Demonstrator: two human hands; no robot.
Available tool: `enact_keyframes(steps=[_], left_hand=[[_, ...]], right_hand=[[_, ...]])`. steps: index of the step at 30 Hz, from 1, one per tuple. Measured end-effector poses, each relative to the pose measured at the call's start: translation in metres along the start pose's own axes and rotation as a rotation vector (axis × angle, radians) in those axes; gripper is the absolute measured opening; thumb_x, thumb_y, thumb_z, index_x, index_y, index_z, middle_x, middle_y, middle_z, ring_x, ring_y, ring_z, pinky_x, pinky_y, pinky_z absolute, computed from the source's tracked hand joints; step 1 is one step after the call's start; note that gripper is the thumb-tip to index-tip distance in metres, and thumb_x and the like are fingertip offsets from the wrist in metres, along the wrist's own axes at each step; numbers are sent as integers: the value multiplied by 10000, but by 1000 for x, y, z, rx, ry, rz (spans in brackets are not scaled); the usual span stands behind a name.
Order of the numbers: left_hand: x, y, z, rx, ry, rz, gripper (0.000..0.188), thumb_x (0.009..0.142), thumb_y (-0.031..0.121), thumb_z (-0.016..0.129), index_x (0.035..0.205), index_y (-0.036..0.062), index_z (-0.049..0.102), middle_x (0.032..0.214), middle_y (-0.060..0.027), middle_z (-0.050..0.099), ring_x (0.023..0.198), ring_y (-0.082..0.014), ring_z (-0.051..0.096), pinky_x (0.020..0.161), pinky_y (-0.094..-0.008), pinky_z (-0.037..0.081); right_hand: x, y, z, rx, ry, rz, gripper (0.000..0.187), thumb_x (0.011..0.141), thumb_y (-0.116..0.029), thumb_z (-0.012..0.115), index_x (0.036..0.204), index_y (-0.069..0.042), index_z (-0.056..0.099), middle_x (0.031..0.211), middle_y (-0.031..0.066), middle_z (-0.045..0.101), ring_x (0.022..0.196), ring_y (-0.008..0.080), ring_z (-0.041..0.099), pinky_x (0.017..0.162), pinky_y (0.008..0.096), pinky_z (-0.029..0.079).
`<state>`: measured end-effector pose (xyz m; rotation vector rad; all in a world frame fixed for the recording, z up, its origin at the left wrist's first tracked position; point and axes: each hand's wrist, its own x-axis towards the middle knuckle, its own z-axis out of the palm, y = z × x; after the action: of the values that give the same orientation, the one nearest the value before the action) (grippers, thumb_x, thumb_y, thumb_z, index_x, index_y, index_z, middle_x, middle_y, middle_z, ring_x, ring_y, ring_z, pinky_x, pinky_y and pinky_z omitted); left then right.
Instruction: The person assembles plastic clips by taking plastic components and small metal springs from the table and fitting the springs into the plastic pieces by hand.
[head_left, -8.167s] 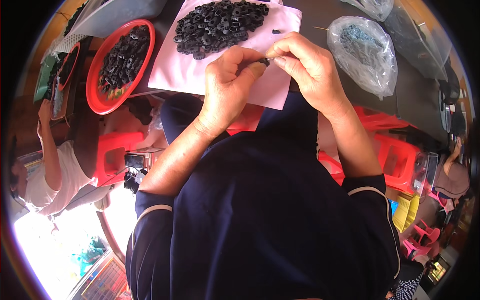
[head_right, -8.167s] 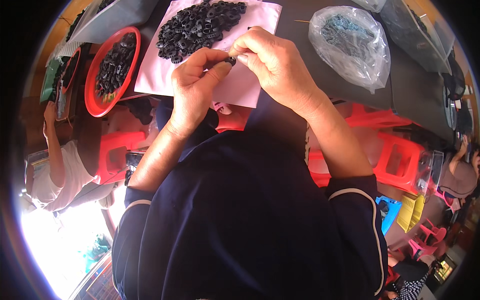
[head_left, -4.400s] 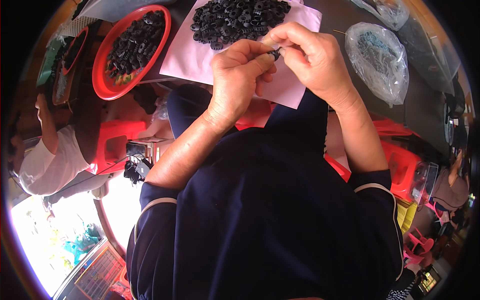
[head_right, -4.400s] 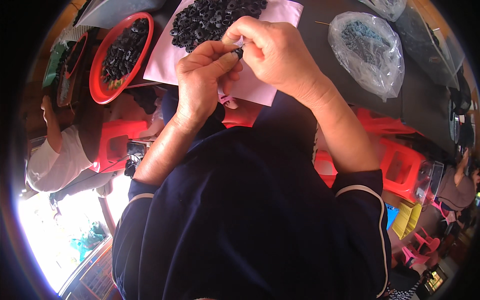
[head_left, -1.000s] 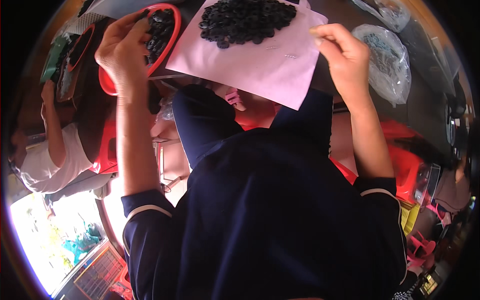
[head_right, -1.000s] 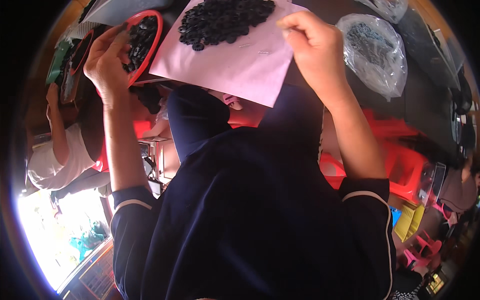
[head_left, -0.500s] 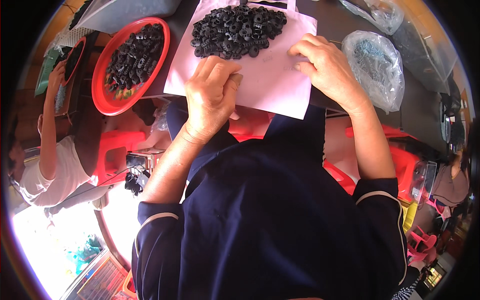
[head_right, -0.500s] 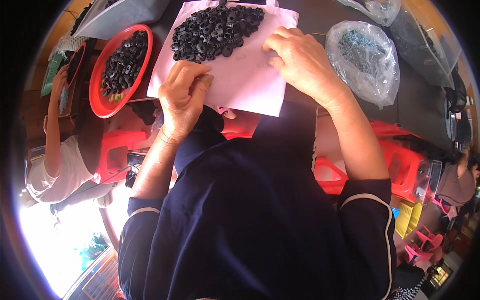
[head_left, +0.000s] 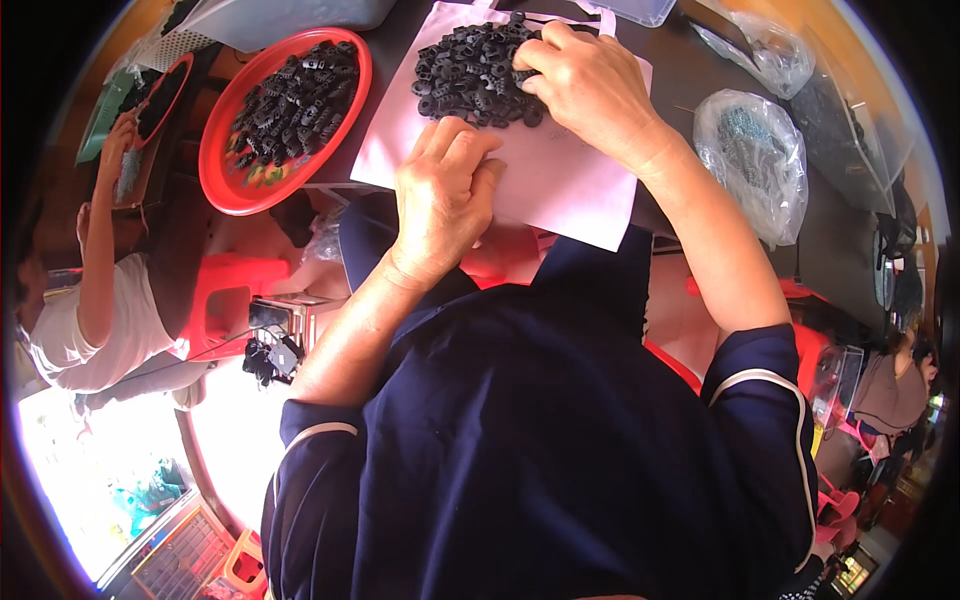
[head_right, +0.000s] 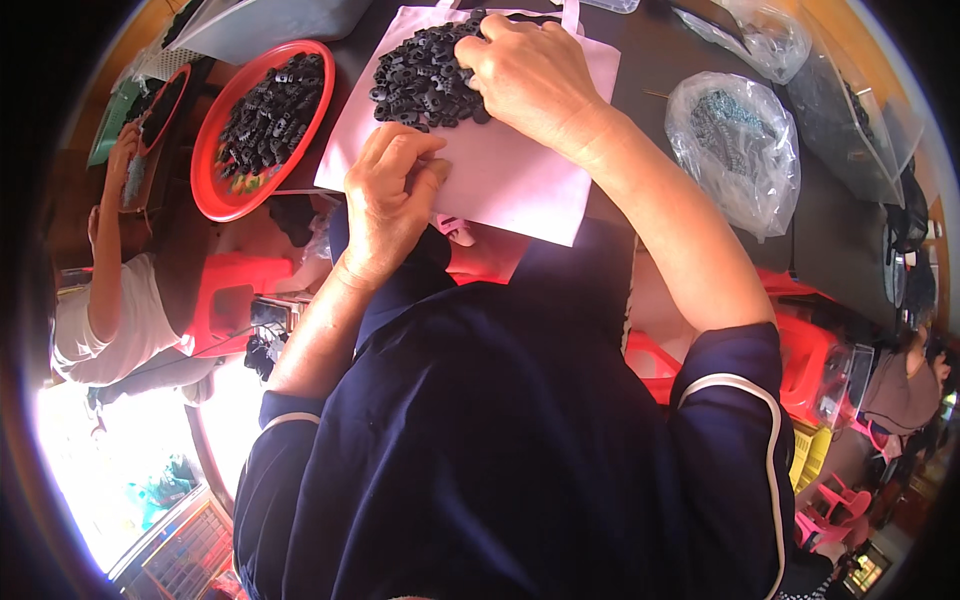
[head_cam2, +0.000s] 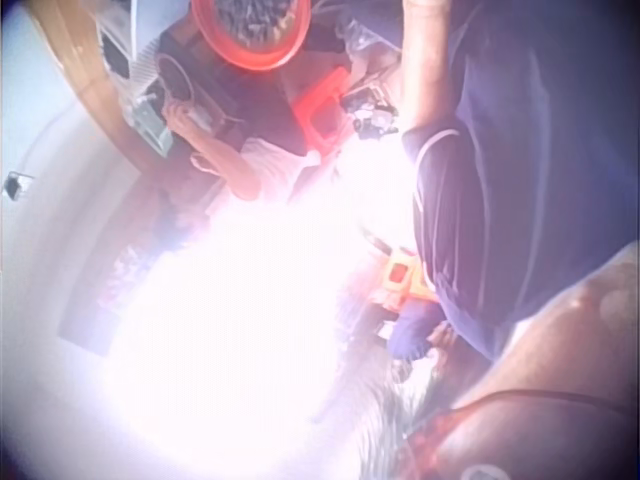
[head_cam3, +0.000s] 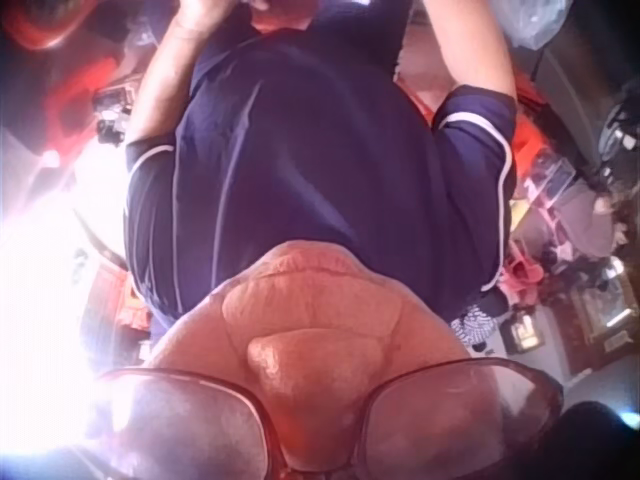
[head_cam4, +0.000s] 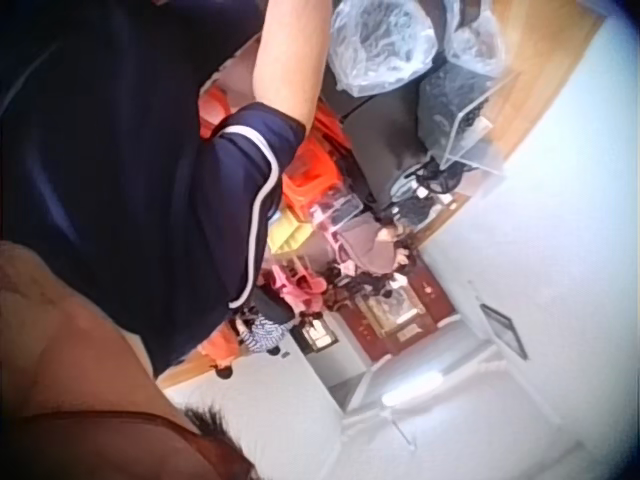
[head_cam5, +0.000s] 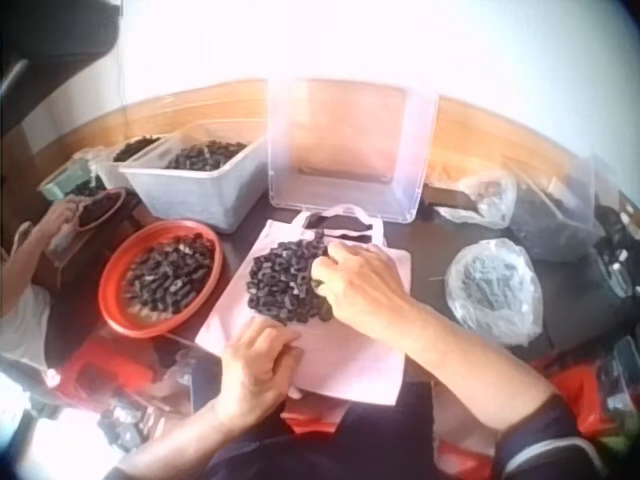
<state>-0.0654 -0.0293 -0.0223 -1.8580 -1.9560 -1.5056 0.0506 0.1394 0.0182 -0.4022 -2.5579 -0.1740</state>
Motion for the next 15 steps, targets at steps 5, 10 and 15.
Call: enact_keyframes(steps=[5, 10, 15], left_hand=[[3, 15, -6, -199, 69, -90, 149, 772, -12, 720, 910, 23, 677, 808, -88, 635, 714, -234, 626, 662, -330, 510], [11, 28, -12, -951, 12, -684, 284, 883, 76, 715, 1134, -48, 665, 902, -55, 683, 693, -116, 592, 601, -237, 462], [4, 41, 2, -1342, 52, -879, 217, 926, 22, 659, 1124, -66, 651, 888, -119, 680, 678, -145, 608, 548, -247, 477]], right_hand=[[-2, 0, -12, 56, 148, -60, 103, 827, -111, 705, 928, -108, 683, 907, 14, 617, 761, 226, 651, 696, 345, 517], [-28, -31, -36, 785, 200, 217, 148, 793, -28, 735, 912, -13, 649, 839, 83, 612, 703, 208, 619, 631, 313, 493], [-57, -65, -16, 709, 469, 284, 132, 769, -3, 728, 830, -38, 616, 774, 84, 590, 677, 263, 611, 603, 347, 480]])
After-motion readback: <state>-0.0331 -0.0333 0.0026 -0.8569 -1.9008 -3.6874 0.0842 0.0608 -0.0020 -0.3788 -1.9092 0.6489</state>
